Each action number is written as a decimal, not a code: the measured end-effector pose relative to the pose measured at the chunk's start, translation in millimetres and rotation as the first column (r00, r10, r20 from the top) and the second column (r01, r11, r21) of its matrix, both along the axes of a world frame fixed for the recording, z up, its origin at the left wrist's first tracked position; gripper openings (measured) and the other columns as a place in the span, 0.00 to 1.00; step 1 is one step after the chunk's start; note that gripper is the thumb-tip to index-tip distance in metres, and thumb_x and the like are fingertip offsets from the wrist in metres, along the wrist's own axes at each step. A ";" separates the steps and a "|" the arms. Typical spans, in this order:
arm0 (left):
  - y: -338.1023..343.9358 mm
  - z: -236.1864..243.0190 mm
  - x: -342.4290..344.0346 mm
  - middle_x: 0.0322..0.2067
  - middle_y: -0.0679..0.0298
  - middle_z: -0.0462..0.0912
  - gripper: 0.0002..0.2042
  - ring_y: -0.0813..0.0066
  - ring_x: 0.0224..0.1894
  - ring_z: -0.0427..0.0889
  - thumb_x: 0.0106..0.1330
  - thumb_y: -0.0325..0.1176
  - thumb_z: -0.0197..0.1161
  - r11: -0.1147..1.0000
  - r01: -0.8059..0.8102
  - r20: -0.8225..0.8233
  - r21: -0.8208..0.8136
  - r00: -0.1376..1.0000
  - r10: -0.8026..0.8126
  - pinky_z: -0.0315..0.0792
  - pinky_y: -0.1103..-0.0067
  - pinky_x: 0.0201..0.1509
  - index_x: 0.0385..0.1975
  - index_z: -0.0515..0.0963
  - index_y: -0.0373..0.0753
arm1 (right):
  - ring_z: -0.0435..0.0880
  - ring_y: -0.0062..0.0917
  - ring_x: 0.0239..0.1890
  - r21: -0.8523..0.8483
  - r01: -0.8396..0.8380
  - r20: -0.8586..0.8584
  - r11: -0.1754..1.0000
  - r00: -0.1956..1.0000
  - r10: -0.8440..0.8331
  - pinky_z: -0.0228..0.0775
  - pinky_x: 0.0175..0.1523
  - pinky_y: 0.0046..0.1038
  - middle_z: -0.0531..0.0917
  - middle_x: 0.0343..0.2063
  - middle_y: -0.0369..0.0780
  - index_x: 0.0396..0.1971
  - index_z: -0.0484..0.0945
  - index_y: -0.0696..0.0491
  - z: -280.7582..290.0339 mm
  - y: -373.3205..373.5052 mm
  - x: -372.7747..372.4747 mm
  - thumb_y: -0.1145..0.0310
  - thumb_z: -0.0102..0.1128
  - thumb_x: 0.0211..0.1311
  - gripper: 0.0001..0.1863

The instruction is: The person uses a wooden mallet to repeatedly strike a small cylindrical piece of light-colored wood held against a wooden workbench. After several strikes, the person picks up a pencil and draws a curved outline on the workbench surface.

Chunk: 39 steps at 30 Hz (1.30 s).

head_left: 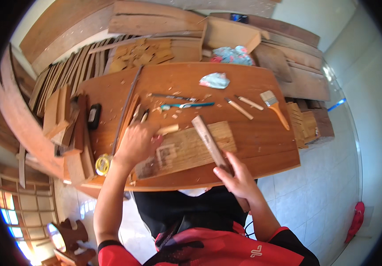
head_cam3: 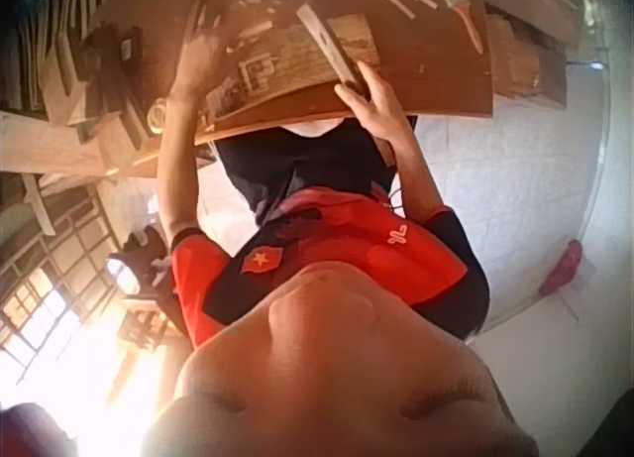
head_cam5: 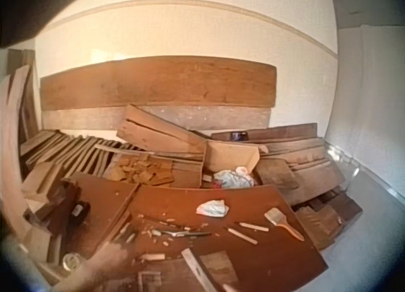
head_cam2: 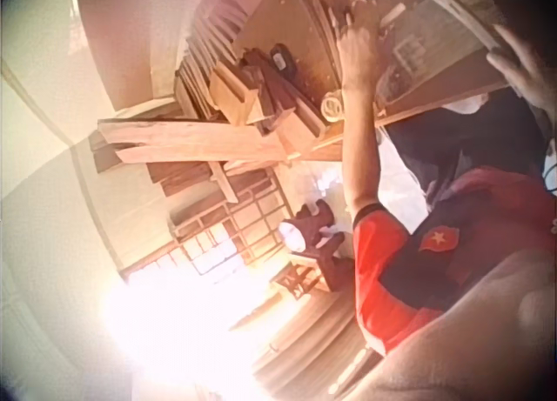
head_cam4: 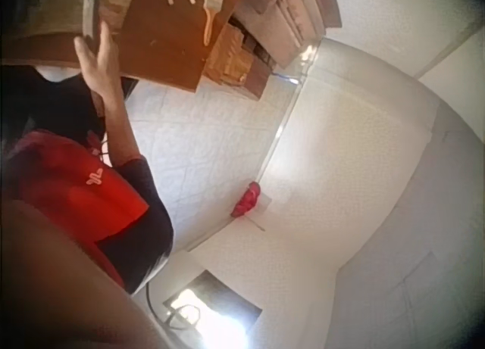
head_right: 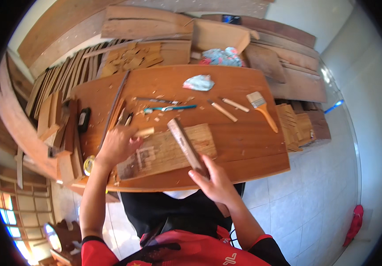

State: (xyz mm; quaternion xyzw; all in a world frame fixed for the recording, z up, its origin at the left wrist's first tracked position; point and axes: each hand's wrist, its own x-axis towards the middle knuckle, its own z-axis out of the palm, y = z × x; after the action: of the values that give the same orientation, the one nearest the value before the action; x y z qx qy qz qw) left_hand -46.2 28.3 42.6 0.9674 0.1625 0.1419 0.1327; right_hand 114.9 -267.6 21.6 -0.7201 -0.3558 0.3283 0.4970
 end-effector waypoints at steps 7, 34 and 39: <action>6.2 -1.4 3.4 0.30 0.52 0.83 0.11 0.46 0.37 0.83 0.66 0.36 0.71 0.995 -0.053 0.096 -0.089 0.994 0.061 0.75 0.58 0.40 0.33 0.77 0.36 | 0.84 0.24 0.52 0.006 0.018 -0.109 1.000 0.994 -0.017 0.74 0.59 0.29 0.86 0.50 0.47 0.69 0.68 0.64 -8.5 -2.9 -3.5 0.64 0.66 0.73 0.32; 29.0 -21.4 12.6 0.29 0.53 0.77 0.10 0.47 0.33 0.76 0.75 0.34 0.55 0.973 0.227 0.199 -0.046 0.956 -0.213 0.71 0.61 0.43 0.38 0.76 0.33 | 0.70 0.09 0.19 -0.020 0.036 -0.204 0.999 0.978 -0.039 0.60 0.23 0.19 0.79 0.27 0.32 0.70 0.67 0.61 -5.1 -1.2 -5.7 0.67 0.64 0.74 0.30; 12.0 4.7 16.2 0.29 0.60 0.77 0.18 0.66 0.31 0.74 0.83 0.42 0.48 0.751 0.179 0.153 -0.635 0.983 -0.105 0.70 0.69 0.43 0.37 0.75 0.32 | 0.69 0.09 0.18 -0.017 0.045 -0.191 0.999 0.980 -0.048 0.60 0.23 0.18 0.79 0.27 0.32 0.70 0.67 0.61 -7.2 -0.4 -6.4 0.68 0.65 0.74 0.30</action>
State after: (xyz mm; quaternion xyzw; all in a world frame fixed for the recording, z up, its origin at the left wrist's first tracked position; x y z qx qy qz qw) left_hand -30.0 40.3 47.3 0.8627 0.1199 0.1187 0.4768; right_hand 108.6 -268.0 14.4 -0.6964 -0.2873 0.3866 0.5321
